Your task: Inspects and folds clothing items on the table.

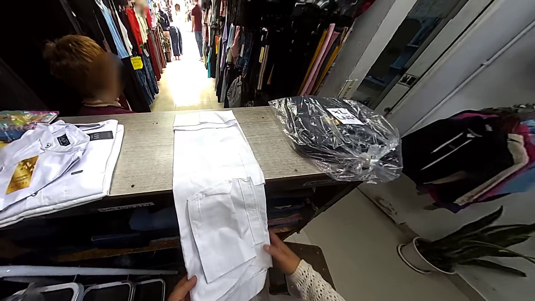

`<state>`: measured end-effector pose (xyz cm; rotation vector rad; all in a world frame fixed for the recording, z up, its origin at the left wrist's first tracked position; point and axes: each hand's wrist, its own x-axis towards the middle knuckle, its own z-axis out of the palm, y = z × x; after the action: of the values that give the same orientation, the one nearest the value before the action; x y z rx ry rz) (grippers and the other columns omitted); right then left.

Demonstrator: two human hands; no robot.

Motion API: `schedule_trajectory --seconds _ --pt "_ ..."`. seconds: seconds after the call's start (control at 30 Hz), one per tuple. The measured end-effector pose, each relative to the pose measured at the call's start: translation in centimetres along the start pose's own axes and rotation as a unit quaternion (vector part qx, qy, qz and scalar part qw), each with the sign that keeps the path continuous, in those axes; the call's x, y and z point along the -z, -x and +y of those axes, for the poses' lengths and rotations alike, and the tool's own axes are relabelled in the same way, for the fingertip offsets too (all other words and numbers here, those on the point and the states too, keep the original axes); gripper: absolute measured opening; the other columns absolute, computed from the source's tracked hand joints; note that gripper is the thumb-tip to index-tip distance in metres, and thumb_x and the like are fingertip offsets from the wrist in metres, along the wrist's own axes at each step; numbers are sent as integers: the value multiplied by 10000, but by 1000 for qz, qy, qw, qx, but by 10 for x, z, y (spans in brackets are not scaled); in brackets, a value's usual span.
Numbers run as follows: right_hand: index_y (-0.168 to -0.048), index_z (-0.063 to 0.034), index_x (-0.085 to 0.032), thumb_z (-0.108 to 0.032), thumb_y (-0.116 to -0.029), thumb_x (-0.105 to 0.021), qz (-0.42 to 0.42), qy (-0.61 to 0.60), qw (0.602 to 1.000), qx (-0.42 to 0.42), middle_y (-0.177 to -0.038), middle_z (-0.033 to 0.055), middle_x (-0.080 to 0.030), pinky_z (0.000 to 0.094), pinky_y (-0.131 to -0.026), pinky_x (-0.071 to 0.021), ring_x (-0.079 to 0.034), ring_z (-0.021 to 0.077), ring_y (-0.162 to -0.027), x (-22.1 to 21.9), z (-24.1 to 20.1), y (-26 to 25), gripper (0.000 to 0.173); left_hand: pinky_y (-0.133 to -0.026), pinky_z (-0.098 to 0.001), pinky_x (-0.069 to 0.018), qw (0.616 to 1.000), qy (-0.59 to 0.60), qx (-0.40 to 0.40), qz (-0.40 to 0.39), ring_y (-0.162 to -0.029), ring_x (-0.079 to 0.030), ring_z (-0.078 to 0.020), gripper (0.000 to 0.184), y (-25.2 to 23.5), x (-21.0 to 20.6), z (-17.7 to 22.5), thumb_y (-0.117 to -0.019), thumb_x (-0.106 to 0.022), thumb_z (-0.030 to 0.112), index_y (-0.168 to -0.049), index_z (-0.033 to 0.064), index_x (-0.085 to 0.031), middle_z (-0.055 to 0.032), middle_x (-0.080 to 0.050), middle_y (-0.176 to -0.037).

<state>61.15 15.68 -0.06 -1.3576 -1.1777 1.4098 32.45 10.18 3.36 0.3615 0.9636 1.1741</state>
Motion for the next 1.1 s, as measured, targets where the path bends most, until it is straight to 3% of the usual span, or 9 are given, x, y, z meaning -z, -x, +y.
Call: schedule_trajectory --seconds 0.1,0.2,0.33,0.5,0.67,0.73,0.83,1.0,1.1 --pt "-1595 -14 -193 -58 -819 -675 45 38 998 -11 -1243 172 -663 337 -840 -609 -722 149 -959 -9 -24 20 914 -848 -277 -562 985 -155 -69 29 -872 -663 -62 571 0 4 4 -943 -416 -116 -1481 -101 -224 -153 -631 -1061" --pt "-1606 -86 -223 16 -854 -641 52 31 996 65 -887 5 -755 293 -683 -632 -733 88 -706 -1 -47 43 866 -757 -283 -618 970 -187 -152 38 -726 -737 -79 827 13 -4 26 -850 -496 -178 -1555 -85 -72 -96 -732 -818" --pt "-1380 -232 -649 -170 -997 -497 -142 -20 972 187 -1288 -66 -698 228 -925 -560 -672 15 -1081 34 -78 50 417 -857 -205 -585 953 -101 -219 -185 -924 -720 12 479 24 -11 62 -951 -471 -48 -1240 226 -737 92 -784 -1034" --pt "-1554 -216 -425 -166 -958 -559 -309 78 917 239 -1355 -26 -646 220 -970 -538 -633 21 -1154 55 -155 26 613 -941 -180 -549 827 -344 -400 -193 -1040 -682 34 329 29 -42 128 -966 -584 -6 -1232 137 -714 60 -756 -1151" --pt "-1135 -148 -757 -95 -933 -591 -172 357 782 482 -930 94 -679 254 -799 -545 -658 139 -891 53 -199 -23 267 -908 -100 -409 615 -525 -569 -150 -1063 -511 15 51 -8 -62 182 -938 -698 219 -908 179 -697 -1 -554 -1112" --pt "-1051 -126 -768 -129 -962 -606 -235 302 786 485 -1012 109 -607 196 -848 -469 -569 118 -984 50 -220 -52 185 -1064 -186 -460 632 -486 -546 -257 -1307 -497 18 52 -42 -70 199 -994 -630 239 -949 224 -651 108 -562 -1339" --pt "-1043 -128 -735 -301 -1006 -609 -319 151 831 431 -1280 22 -676 276 -1020 -521 -609 107 -1222 50 -235 -111 218 -971 -232 -558 732 -358 -448 -367 -1142 -650 -11 145 -97 -92 221 -1049 -550 250 -1016 212 -686 117 -703 -1185" --pt "-969 -178 -685 -113 -1019 -479 -71 -58 980 178 -800 -68 -748 192 -681 -596 -693 -13 -716 22 -280 -207 222 -815 -218 -585 904 -317 -284 -37 -861 -680 6 275 -189 -164 286 -1068 -377 53 -1305 3 -507 22 -696 -970" --pt "-1304 5 -580 -271 -1115 -375 52 -16 997 51 -1090 113 -685 343 -895 -531 -653 133 -973 11 -285 -280 392 -942 -426 -514 913 -354 -197 42 -1023 -651 -231 407 -288 -166 308 -1115 -379 231 -1364 -62 -512 -216 -656 -1162"
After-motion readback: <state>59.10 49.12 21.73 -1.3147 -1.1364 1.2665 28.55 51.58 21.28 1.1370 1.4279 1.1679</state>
